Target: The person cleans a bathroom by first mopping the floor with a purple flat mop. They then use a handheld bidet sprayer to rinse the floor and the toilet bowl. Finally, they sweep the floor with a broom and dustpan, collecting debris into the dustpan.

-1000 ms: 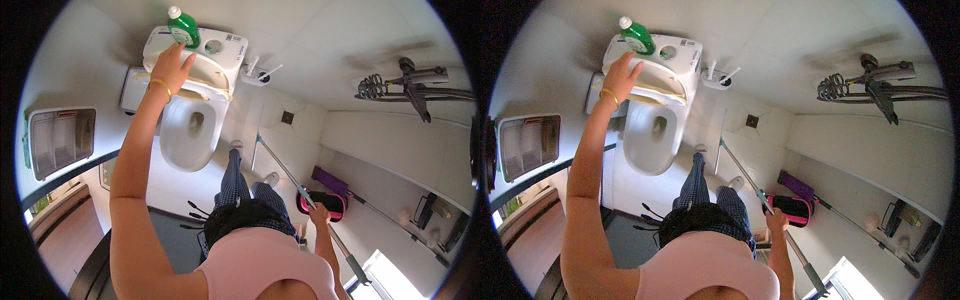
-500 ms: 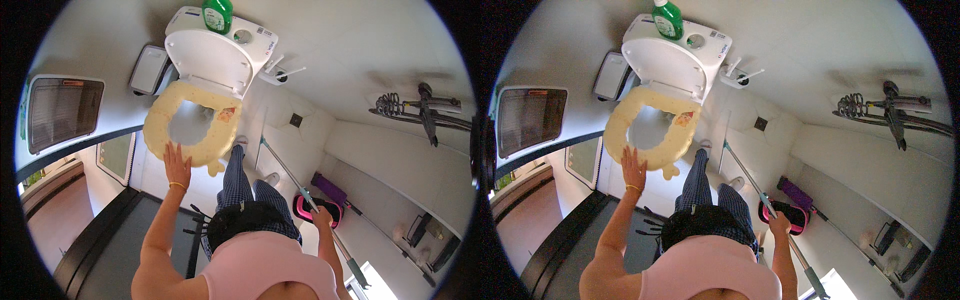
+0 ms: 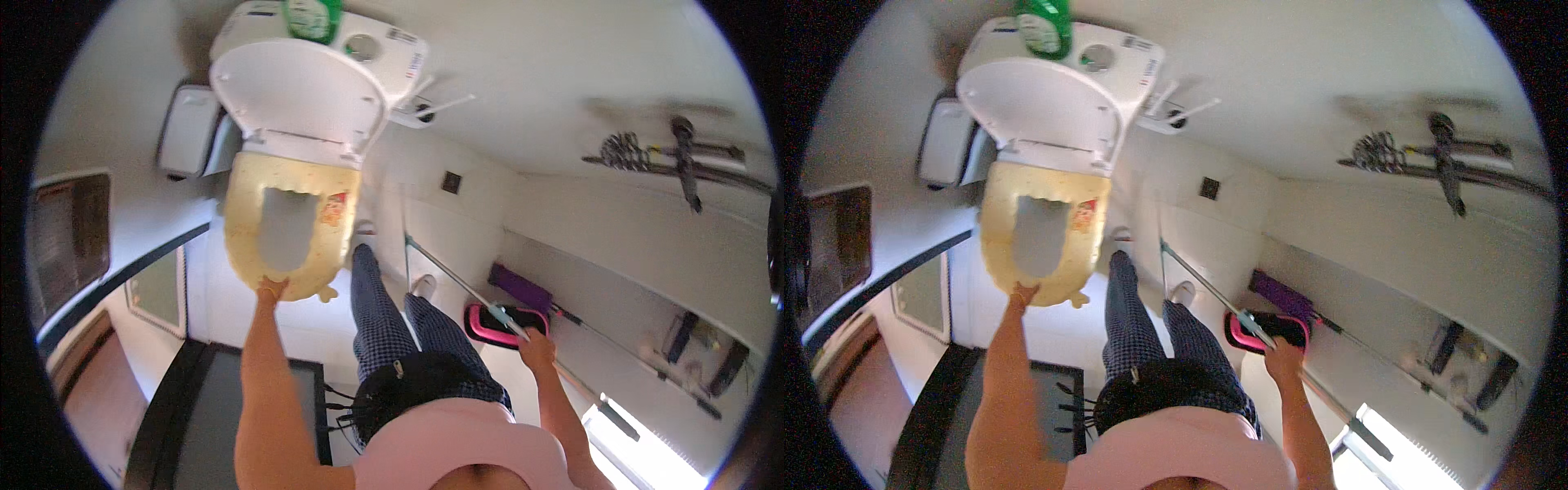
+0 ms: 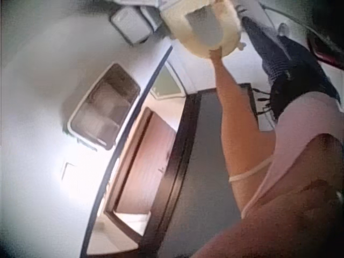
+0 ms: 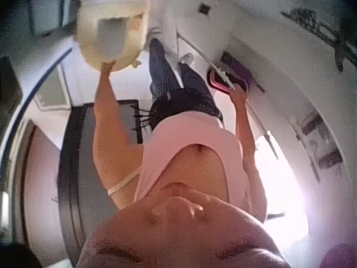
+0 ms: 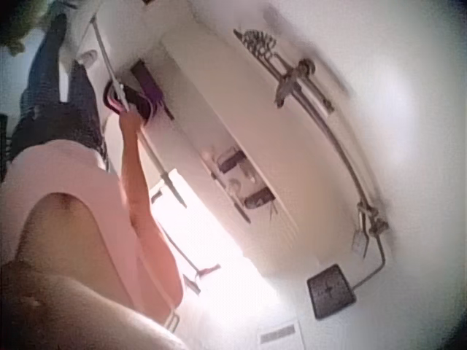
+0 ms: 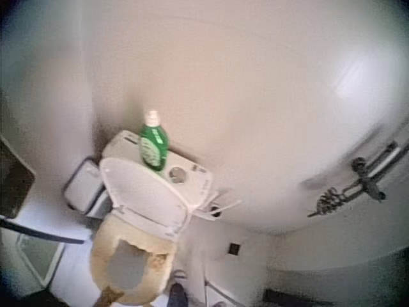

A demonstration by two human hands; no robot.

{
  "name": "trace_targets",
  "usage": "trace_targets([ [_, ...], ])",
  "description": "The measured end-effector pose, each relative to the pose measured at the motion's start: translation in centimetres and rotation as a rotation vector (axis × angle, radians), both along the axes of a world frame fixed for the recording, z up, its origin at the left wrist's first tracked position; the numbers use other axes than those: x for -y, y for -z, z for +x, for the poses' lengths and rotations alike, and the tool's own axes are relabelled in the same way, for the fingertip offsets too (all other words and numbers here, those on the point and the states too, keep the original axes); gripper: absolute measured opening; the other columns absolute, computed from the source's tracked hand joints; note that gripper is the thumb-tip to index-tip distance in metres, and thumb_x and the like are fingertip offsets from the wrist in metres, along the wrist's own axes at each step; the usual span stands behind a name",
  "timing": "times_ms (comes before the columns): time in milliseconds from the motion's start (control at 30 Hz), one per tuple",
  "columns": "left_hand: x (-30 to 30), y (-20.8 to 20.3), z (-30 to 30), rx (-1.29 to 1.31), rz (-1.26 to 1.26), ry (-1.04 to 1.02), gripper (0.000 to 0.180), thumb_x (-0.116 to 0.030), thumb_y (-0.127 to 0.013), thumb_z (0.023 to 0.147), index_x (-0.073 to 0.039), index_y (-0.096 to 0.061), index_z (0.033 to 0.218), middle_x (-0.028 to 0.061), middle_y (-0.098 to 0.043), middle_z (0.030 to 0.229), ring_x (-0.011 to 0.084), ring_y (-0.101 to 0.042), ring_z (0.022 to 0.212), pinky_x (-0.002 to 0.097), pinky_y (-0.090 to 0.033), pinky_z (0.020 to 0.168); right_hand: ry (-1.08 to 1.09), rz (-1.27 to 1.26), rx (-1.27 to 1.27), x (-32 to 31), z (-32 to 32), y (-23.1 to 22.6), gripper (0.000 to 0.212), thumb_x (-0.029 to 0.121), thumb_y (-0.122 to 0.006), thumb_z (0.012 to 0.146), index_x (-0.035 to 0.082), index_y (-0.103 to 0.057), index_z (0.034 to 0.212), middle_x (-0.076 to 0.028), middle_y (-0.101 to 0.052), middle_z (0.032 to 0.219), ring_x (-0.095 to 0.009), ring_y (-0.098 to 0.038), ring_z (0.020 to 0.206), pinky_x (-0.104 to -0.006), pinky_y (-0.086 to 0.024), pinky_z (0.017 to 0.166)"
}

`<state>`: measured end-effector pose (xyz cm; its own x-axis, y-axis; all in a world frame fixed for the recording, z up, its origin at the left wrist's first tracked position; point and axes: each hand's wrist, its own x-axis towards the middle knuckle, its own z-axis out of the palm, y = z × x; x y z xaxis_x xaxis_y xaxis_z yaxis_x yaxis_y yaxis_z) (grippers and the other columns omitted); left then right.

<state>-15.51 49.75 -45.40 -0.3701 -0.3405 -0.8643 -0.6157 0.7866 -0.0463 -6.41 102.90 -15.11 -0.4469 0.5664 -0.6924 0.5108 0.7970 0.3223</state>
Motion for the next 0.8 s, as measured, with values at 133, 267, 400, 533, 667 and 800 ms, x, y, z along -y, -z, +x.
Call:
trace_targets([
  [133,-3.4,0.2,-4.1,-0.222,0.455,0.077,0.059,-0.033,-0.064,0.066,0.005,-0.046,0.107,0.0215,-0.053,0.102,0.0295,-0.052,0.094,0.0320,-0.042,0.080,-0.348,0.090,-0.082,-0.8,-1.8,0.2,0.021,0.019,-0.053,0.070,0.007,-0.056,0.087,-0.014,-0.060,0.074,-0.029,-0.059,0.071,-0.0401,-0.046,0.060],
  [267,-21.5,-16.6,-10.0,-0.524,1.054,0.295,0.065,-0.038,-0.067,0.064,-0.001,-0.043,0.113,0.0184,-0.049,0.108,0.0276,-0.047,0.101,0.0335,-0.037,0.086,-0.478,0.095,0.059,2.5,-8.2,-3.3,0.021,0.012,-0.053,0.068,0.005,-0.054,0.088,-0.014,-0.057,0.079,-0.028,-0.057,0.076,-0.0409,-0.046,0.063],
  [400,-34.1,-31.4,-10.0,-0.855,1.440,0.601,0.077,-0.042,-0.068,0.062,-0.007,-0.034,0.122,0.0173,-0.043,0.116,0.0298,-0.041,0.107,0.0375,-0.029,0.093,-0.761,0.057,0.188,5.8,-12.3,-0.9,0.020,0.019,-0.055,0.070,0.009,-0.062,0.085,-0.010,-0.057,0.089,-0.024,-0.055,0.085,-0.0381,-0.045,0.058],
  [533,-43.2,-37.0,-7.2,-0.836,1.507,0.742,0.062,-0.036,-0.065,0.066,-0.009,-0.040,0.116,0.0158,-0.051,0.101,0.0250,-0.049,0.096,0.0380,-0.032,0.088,-0.937,0.090,0.111,4.9,-9.9,0.8,0.024,0.019,-0.052,0.070,0.010,-0.058,0.091,-0.009,-0.056,0.086,-0.019,-0.055,0.081,-0.0369,-0.045,0.057],
  [667,-47.0,-34.4,-7.0,-0.838,1.403,0.535,0.038,-0.026,-0.059,0.072,-0.008,-0.049,0.104,0.0109,-0.061,0.073,0.0208,-0.061,0.069,0.0335,-0.045,0.065,-0.979,-0.035,-0.202,3.5,-8.5,-1.0,0.025,0.019,-0.051,0.071,0.010,-0.055,0.094,-0.008,-0.057,0.083,-0.019,-0.056,0.074,-0.0359,-0.045,0.056],
  [800,-43.2,-32.9,-10.1,-0.972,1.213,0.021,0.018,-0.012,-0.056,0.074,-0.006,-0.056,0.091,0.0073,-0.059,0.070,0.0151,-0.056,0.053,0.0275,-0.044,0.049,-0.868,-0.526,-0.592,-1.9,-10.1,-9.4,0.026,0.018,-0.051,0.071,0.010,-0.053,0.095,-0.009,-0.059,0.080,-0.020,-0.057,0.067,-0.0346,-0.046,0.053],
])
